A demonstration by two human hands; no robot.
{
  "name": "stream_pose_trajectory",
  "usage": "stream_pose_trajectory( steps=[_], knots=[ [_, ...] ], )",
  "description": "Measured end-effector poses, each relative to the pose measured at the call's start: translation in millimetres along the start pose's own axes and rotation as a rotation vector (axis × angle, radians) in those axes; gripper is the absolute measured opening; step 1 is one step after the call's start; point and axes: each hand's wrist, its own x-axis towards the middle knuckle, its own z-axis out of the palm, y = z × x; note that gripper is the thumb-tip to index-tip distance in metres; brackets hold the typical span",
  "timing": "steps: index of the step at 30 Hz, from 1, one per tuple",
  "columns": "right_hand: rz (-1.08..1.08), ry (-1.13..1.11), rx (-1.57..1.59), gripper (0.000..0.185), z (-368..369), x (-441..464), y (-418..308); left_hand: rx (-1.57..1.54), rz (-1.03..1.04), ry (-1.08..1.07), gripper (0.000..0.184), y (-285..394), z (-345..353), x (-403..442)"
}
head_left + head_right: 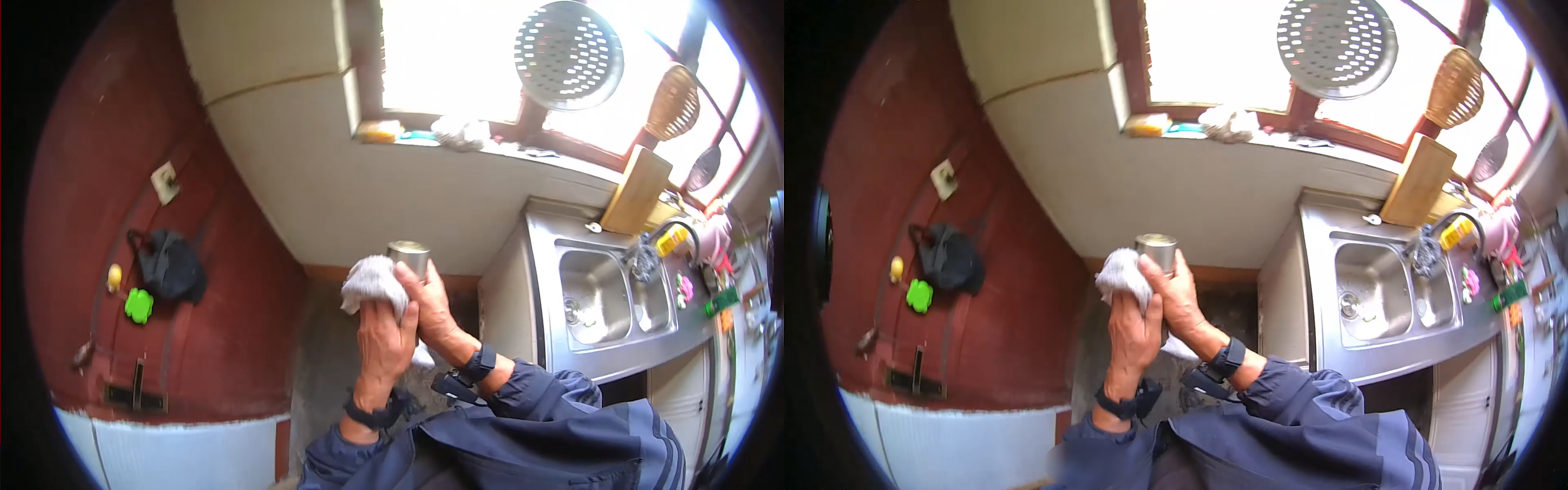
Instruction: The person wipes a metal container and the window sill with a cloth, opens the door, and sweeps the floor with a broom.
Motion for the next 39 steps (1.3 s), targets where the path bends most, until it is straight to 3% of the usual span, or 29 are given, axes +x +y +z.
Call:
stream_pose_trajectory(
  steps=[2,4,6,9,13,18,20,22,25,28,31,34,38,39],
  knots=[
    [0.028,0.028,-0.054,0.051,-8.8,6.9,-4.8,0.129,0.210,-0.010,0.057,-0.9,7.0,-17.7],
    [-0.026,0.027,-0.187,0.052,-19.6,7.4,-6.7,0.212,0.279,-0.067,0.056,-2.0,11.7,-38.8],
    [0.112,0.024,0.019,0.053,-13.8,-4.6,-12.2,0.141,0.231,-0.024,0.056,-3.4,15.4,-34.4],
    [0.142,-0.004,0.109,0.051,-15.7,-11.3,-1.4,0.148,0.247,-0.011,0.054,-0.5,9.7,-4.9],
    [0.016,-0.050,0.142,0.048,-9.6,-10.4,-23.1,0.063,0.263,0.001,0.048,8.8,8.2,7.9],
    [-0.078,0.108,0.194,0.047,-17.0,-2.3,-44.7,0.081,0.291,-0.001,0.049,-2.8,20.9,-25.5],
    [-0.063,0.142,0.250,0.048,-24.9,0.1,-47.6,-0.074,0.273,0.009,0.053,-19.6,25.0,-37.3],
    [-0.063,0.182,0.340,0.045,-31.6,6.8,-33.4,-0.381,0.084,0.048,0.062,-15.5,30.0,-39.4],
    [-0.022,0.174,0.454,0.046,-29.1,9.4,-21.9,-0.367,0.239,0.234,0.067,-17.2,32.9,-18.4],
    [0.037,0.165,0.511,0.049,-19.1,4.4,-19.7,-0.354,0.257,0.309,0.050,-14.9,22.8,-2.6],
    [0.007,0.300,0.477,0.051,-21.6,10.8,-6.3,-0.579,0.046,0.329,0.041,-3.0,22.6,6.7],
    [0.000,0.295,0.412,0.051,-22.2,8.8,1.7,-0.824,-0.255,0.266,0.041,-15.7,17.2,5.4],
    [0.087,0.204,0.379,0.050,-26.6,5.8,-0.8,-1.212,-0.624,-0.155,0.044,-45.3,2.5,2.0],
    [0.049,0.179,0.342,0.049,-25.9,6.7,-1.1,-1.195,-0.587,-0.169,0.046,-45.5,4.0,2.8]
  ],
)
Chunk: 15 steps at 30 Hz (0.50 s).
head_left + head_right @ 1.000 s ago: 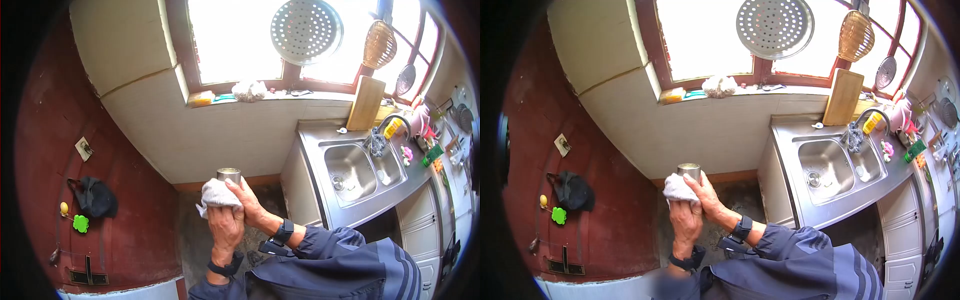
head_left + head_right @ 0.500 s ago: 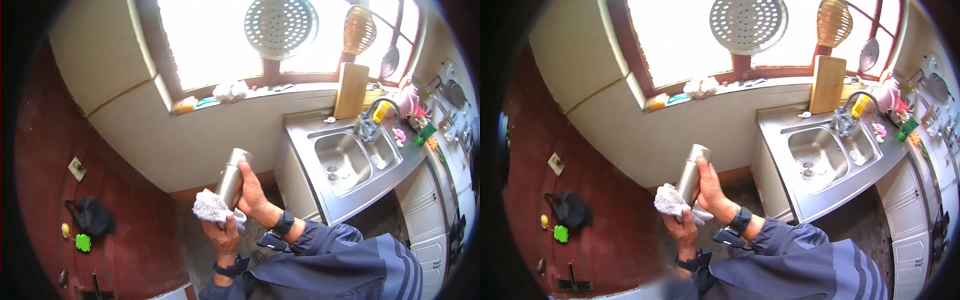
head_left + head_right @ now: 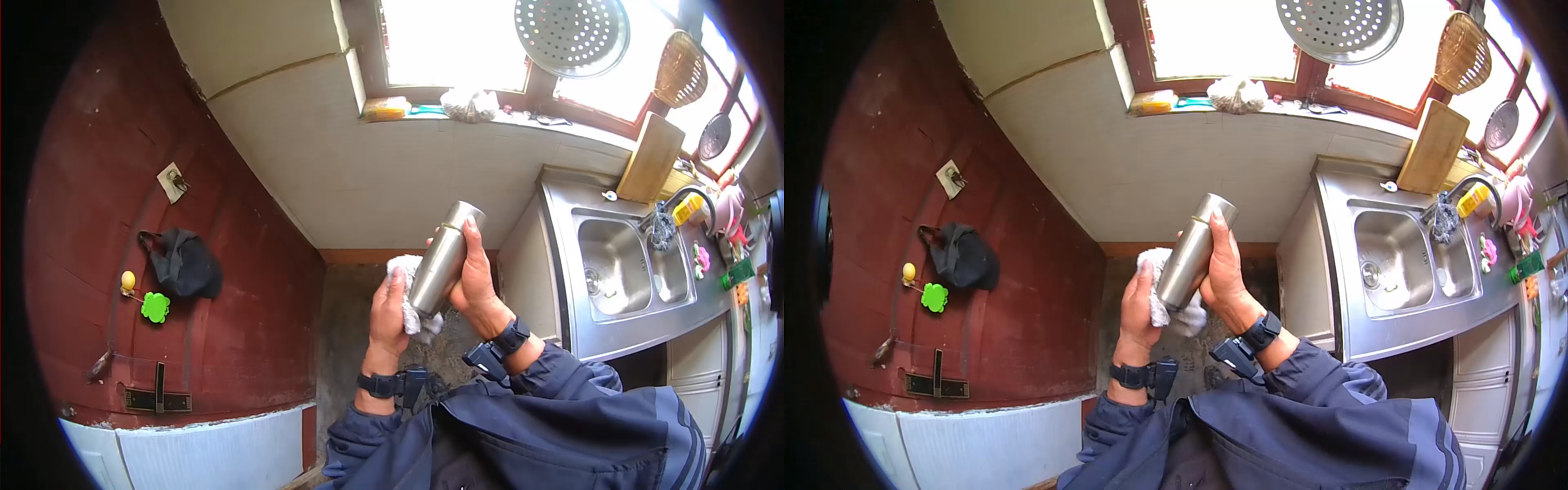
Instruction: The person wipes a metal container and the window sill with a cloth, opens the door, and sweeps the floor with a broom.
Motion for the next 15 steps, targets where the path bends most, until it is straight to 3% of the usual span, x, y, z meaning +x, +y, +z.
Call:
stream_pose_trajectory(
  steps=[1,3,5,7,8,11,15],
  knots=[
    [-0.020,-0.027,-0.053,0.047,2.0,2.8,-1.6,0.055,0.036,-0.023,0.046,1.5,2.8,-1.0],
    [-0.052,-0.067,-0.160,0.044,3.2,2.8,-0.5,0.625,0.204,0.055,0.048,4.2,5.3,-0.4],
    [-0.128,-0.042,-0.338,0.046,6.8,2.4,6.5,1.114,0.585,0.137,0.054,2.5,21.8,-1.7],
    [-0.030,-0.054,-0.199,0.043,19.5,-8.7,14.1,1.384,0.816,0.165,0.053,9.2,36.1,1.7],
    [0.077,-0.081,-0.066,0.040,20.8,-12.3,13.6,1.416,0.879,0.165,0.053,13.6,39.0,7.5],
    [0.111,-0.260,0.056,0.042,17.9,-6.6,6.5,1.151,0.676,0.144,0.054,23.6,29.2,20.5],
    [0.073,-0.369,-0.185,0.052,13.3,-3.5,-1.6,0.818,0.552,-0.005,0.065,29.4,15.1,21.1]
  ],
)
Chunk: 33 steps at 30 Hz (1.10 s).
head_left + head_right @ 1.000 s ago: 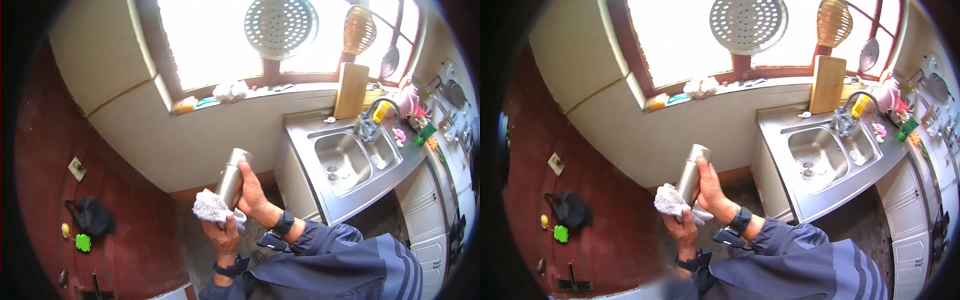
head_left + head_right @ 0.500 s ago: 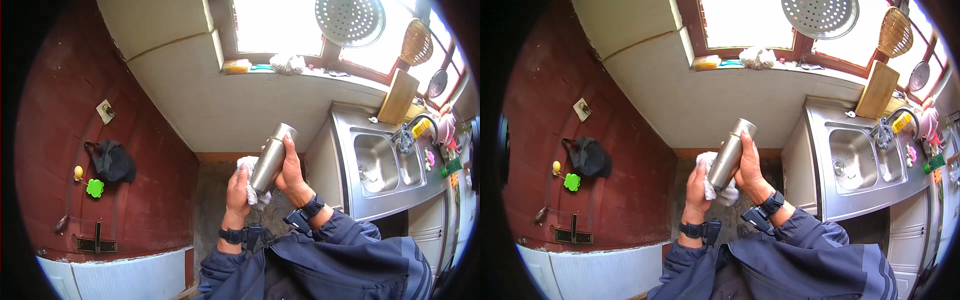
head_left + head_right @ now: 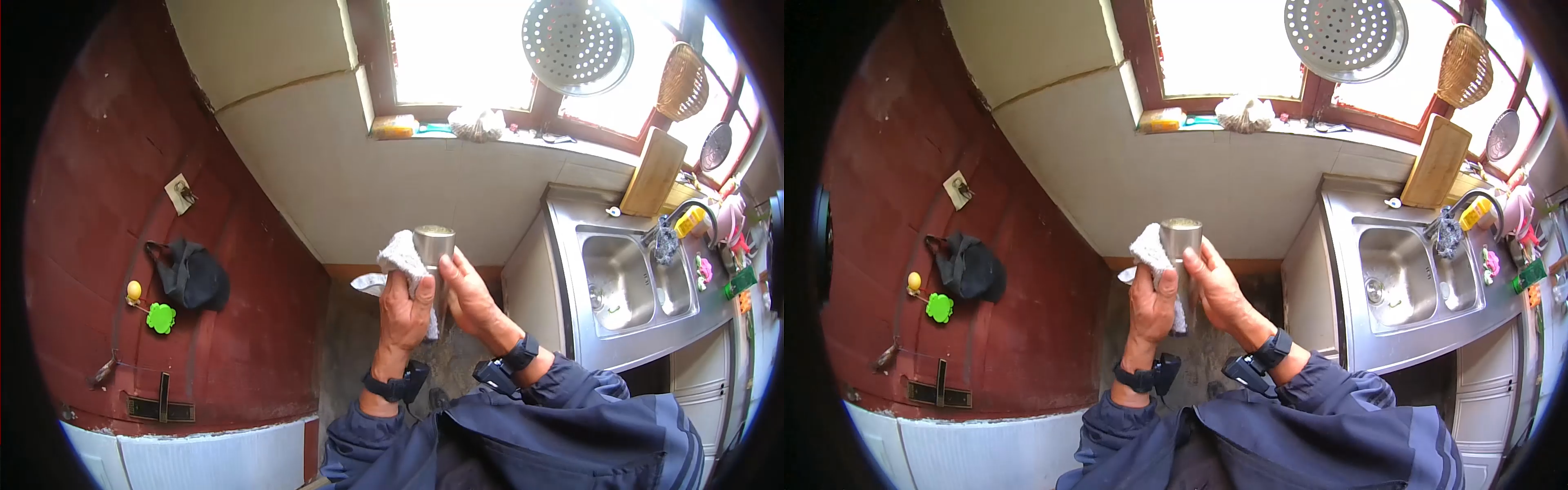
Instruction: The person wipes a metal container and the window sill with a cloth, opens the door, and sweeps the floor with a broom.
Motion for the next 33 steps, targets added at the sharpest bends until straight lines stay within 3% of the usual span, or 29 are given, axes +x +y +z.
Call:
stream_pose_trajectory(
  steps=[6,10,13,18,20,23,27,30,33],
  knots=[
    [-0.038,0.087,-0.114,0.051,-9.2,3.7,8.9,0.248,0.264,0.018,0.069,-2.2,17.2,-12.3],
    [-0.127,0.175,-0.207,0.054,-9.7,10.9,-10.1,0.433,0.363,-0.061,0.049,-15.3,31.8,-45.2],
    [-0.138,0.258,-0.265,0.061,-25.0,13.6,-13.3,0.386,0.310,-0.072,0.043,-22.6,43.4,-45.0],
    [-0.238,0.147,-0.498,0.073,-39.3,6.4,-18.7,0.168,0.236,-0.014,0.059,-7.5,53.5,1.8],
    [-0.284,0.088,-0.456,0.077,-48.9,6.3,-21.6,-0.082,0.218,-0.078,0.064,-2.2,54.9,22.0],
    [-0.276,-0.105,-0.466,0.084,-71.2,25.4,-43.5,-0.399,0.066,0.043,0.056,5.7,71.3,53.1],
    [-0.184,-0.185,-0.560,0.088,-103.7,56.6,-78.7,-0.174,0.076,-0.254,0.047,16.5,66.1,117.2],
    [-0.225,-0.202,-0.701,0.092,-125.3,78.8,-81.3,-0.045,0.147,-0.237,0.046,15.9,81.8,152.1],
    [-0.136,-0.167,-0.685,0.094,-140.1,94.7,-105.5,0.040,0.176,-0.133,0.059,-2.9,105.6,170.2]
  ],
)
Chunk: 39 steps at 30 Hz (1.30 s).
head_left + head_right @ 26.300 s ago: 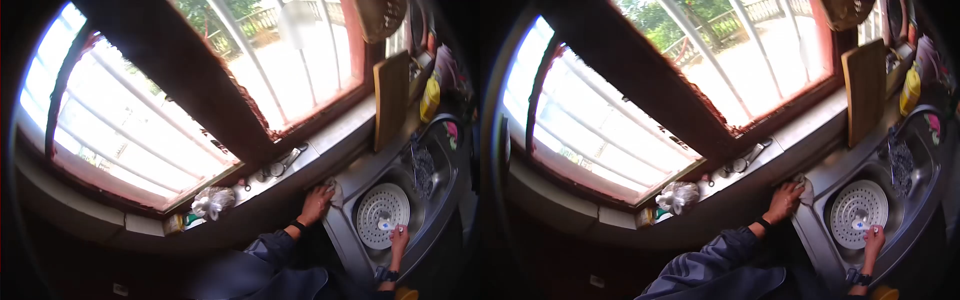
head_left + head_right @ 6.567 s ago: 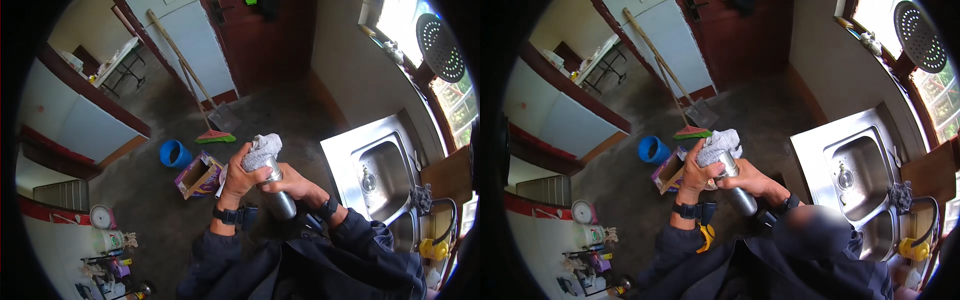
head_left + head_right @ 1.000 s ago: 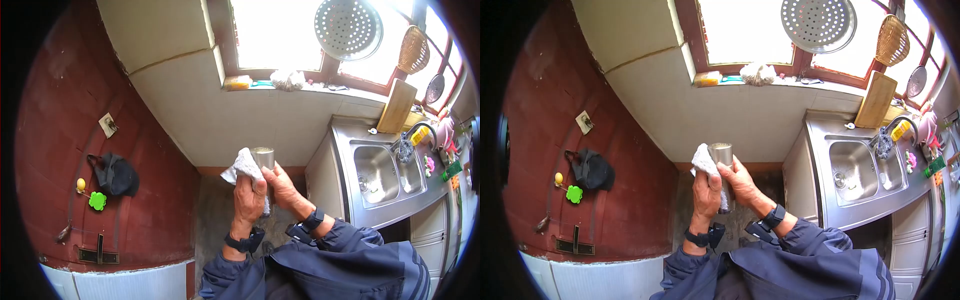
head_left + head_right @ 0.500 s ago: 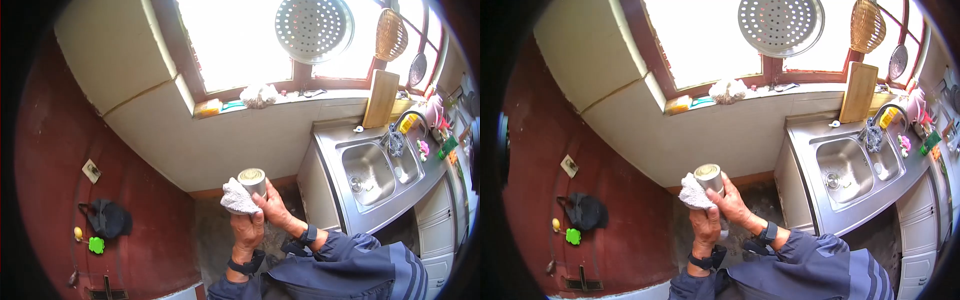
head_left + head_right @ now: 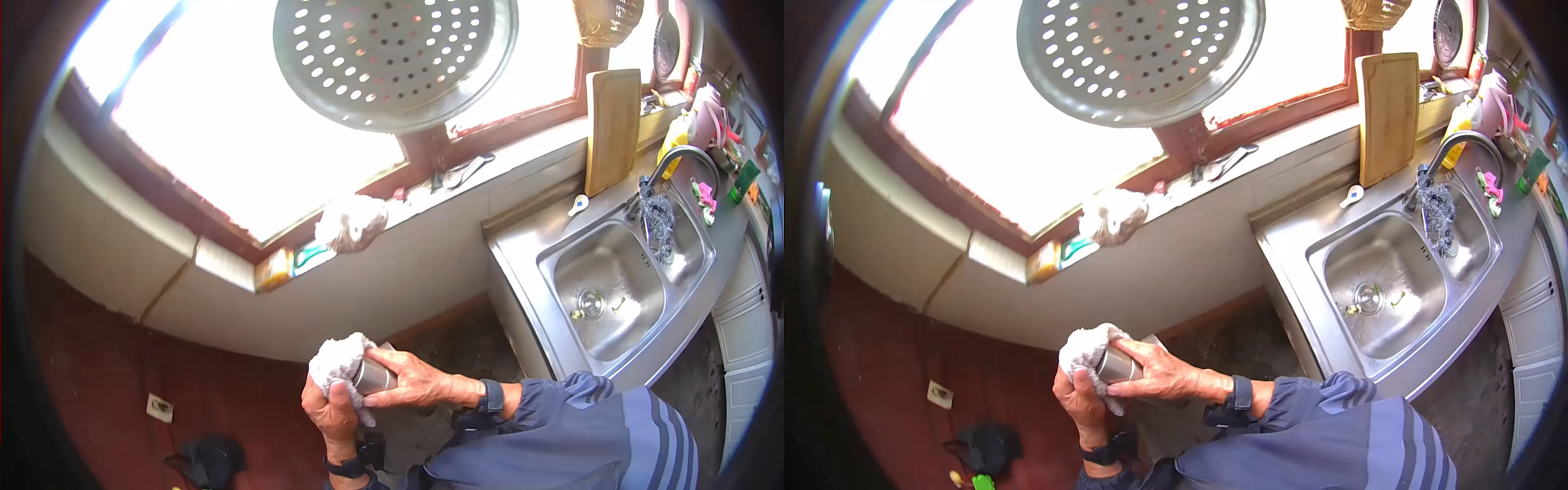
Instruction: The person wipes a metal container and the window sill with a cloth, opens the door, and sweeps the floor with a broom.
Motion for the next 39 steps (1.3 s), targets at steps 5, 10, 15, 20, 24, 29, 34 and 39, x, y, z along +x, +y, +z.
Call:
stream_pose_trajectory(
  steps=[5,10,15,20,24,29,34,39],
  knots=[
    [0.058,0.035,0.277,0.078,-64.2,9.8,-12.4,-0.255,-0.327,0.033,0.046,-28.6,35.6,31.4],
    [-0.060,0.548,0.236,0.070,-179.1,1.3,-24.3,-0.222,-0.511,-0.038,0.037,-97.0,37.4,8.3],
    [-0.442,0.976,0.015,0.050,-281.7,19.3,-53.3,-0.255,-0.676,-0.029,0.031,-125.3,42.2,-15.4],
    [-0.561,1.190,-0.357,0.058,-345.4,48.5,-45.5,-0.192,-0.718,0.016,0.034,-146.9,24.9,-25.9],
    [-0.601,1.155,-0.413,0.067,-368.0,81.5,-26.3,-0.224,-0.712,0.120,0.035,-153.6,16.5,-36.3],
    [-0.586,1.139,-0.420,0.076,-378.9,94.3,-2.9,-0.226,-0.732,0.164,0.033,-146.9,6.4,-50.7],
    [-0.566,1.143,-0.527,0.079,-379.9,89.5,6.2,-0.279,-0.785,0.188,0.032,-148.8,8.2,-47.4],
    [-0.344,1.126,-0.884,0.084,-375.5,56.6,25.7,-0.280,-0.772,0.181,0.032,-163.3,6.8,-52.4]
  ],
)
